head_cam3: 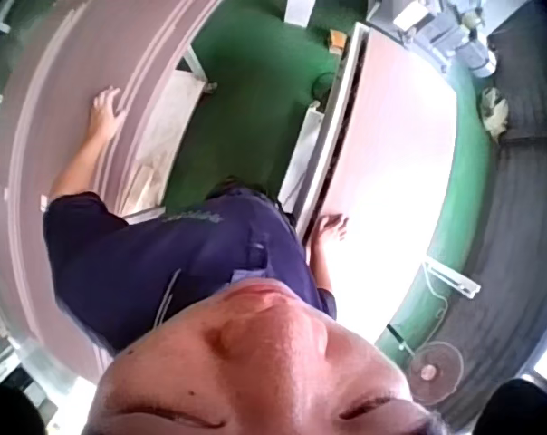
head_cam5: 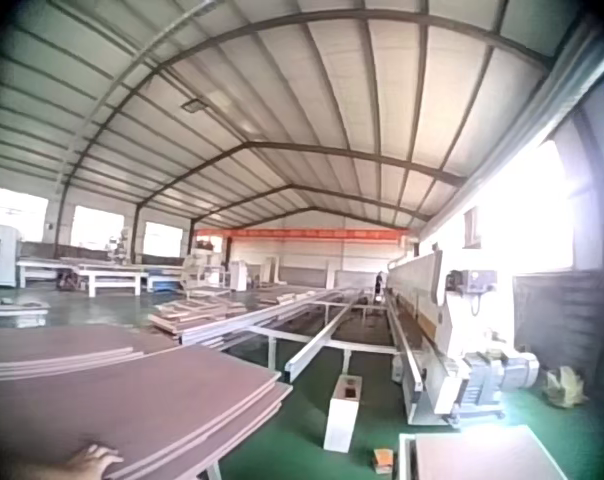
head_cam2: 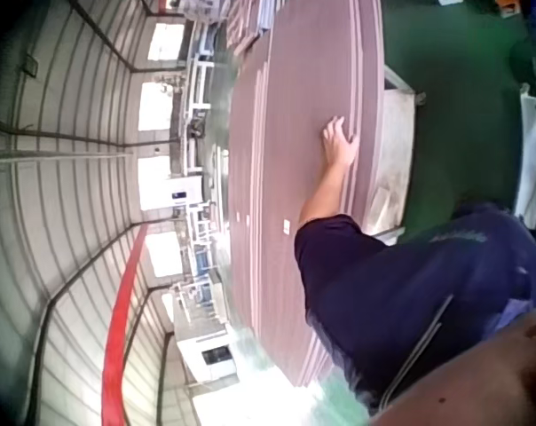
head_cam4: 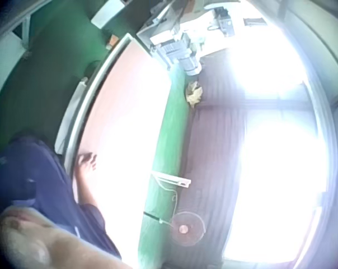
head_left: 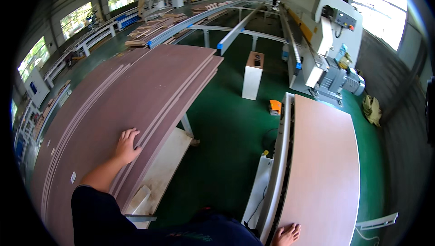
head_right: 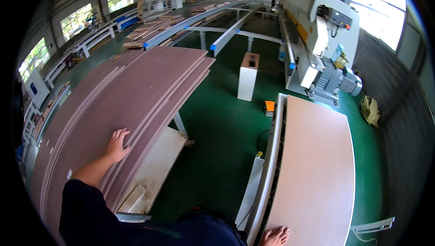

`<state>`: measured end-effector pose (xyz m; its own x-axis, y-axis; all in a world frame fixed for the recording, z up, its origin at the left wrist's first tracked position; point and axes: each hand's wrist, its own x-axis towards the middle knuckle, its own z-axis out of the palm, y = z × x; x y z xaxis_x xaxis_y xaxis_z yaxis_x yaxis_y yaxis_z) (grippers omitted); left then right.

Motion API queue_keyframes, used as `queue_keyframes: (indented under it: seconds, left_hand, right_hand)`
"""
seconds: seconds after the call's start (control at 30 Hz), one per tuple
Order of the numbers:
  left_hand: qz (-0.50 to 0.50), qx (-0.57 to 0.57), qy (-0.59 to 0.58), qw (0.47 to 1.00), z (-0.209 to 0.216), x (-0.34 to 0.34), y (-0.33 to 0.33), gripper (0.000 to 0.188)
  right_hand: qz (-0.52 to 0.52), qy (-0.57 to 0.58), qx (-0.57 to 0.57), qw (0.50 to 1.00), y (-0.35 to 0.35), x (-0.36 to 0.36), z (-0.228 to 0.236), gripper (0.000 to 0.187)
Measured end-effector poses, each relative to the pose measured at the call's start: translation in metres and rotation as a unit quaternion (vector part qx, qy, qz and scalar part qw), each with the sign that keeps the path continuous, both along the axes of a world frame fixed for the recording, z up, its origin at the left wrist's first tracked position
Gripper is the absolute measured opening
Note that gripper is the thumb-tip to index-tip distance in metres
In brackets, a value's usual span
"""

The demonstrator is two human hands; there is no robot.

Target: The person picks up wooden panels from a stack and feeds them into an edge banding machine by hand, then retrieves the processed panels and stacks them onto a pile.

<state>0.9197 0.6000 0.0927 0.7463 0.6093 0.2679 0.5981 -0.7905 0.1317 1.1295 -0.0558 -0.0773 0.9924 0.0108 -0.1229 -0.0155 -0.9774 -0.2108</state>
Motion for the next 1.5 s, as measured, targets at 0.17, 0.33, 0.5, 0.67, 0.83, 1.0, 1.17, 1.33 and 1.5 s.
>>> queue_keyframes:
  seconds: [0.17,0.33,0.5,0.67,0.83,1.0,1.17,1.33,1.5]
  left_hand:
    - [0.001,0.001,0.003,1.000,0.001,0.000,0.000,0.062]
    - [0.002,-0.006,0.003,1.000,0.007,-0.001,-0.006,0.060]
    - [-0.004,-0.003,0.006,1.000,0.005,0.000,-0.006,0.060]
    - [0.005,-0.009,0.007,1.000,0.008,-0.002,-0.008,0.060]
    - [0.000,-0.009,0.006,1.000,0.007,0.000,-0.007,0.060]
    - [0.000,-0.007,0.007,1.000,0.005,-0.002,-0.006,0.060]
    - [0.000,-0.011,0.007,1.000,0.006,0.001,-0.006,0.059]
    - [0.001,-0.017,0.002,1.000,0.006,-0.001,-0.007,0.059]
    - [0.002,-0.014,0.003,1.000,0.008,-0.001,-0.006,0.058]
  right_hand:
    - [0.013,-0.023,-0.020,0.999,-0.002,0.000,-0.004,0.068]
    - [0.027,-0.031,-0.028,0.999,-0.004,0.000,-0.002,0.067]
    - [0.037,-0.060,-0.034,0.997,-0.006,0.000,-0.009,0.064]
    - [0.045,-0.081,-0.022,0.995,-0.014,0.002,-0.020,0.066]
    - [0.035,-0.048,-0.035,0.998,-0.009,0.000,-0.007,0.066]
    - [0.019,-0.046,-0.061,0.997,-0.004,0.000,-0.004,0.067]
    - [0.017,-0.052,-0.066,0.996,-0.007,0.001,-0.008,0.065]
    - [0.020,-0.062,-0.068,0.996,-0.007,0.000,-0.010,0.064]
    - [0.019,-0.053,-0.071,0.996,-0.003,0.001,-0.005,0.062]
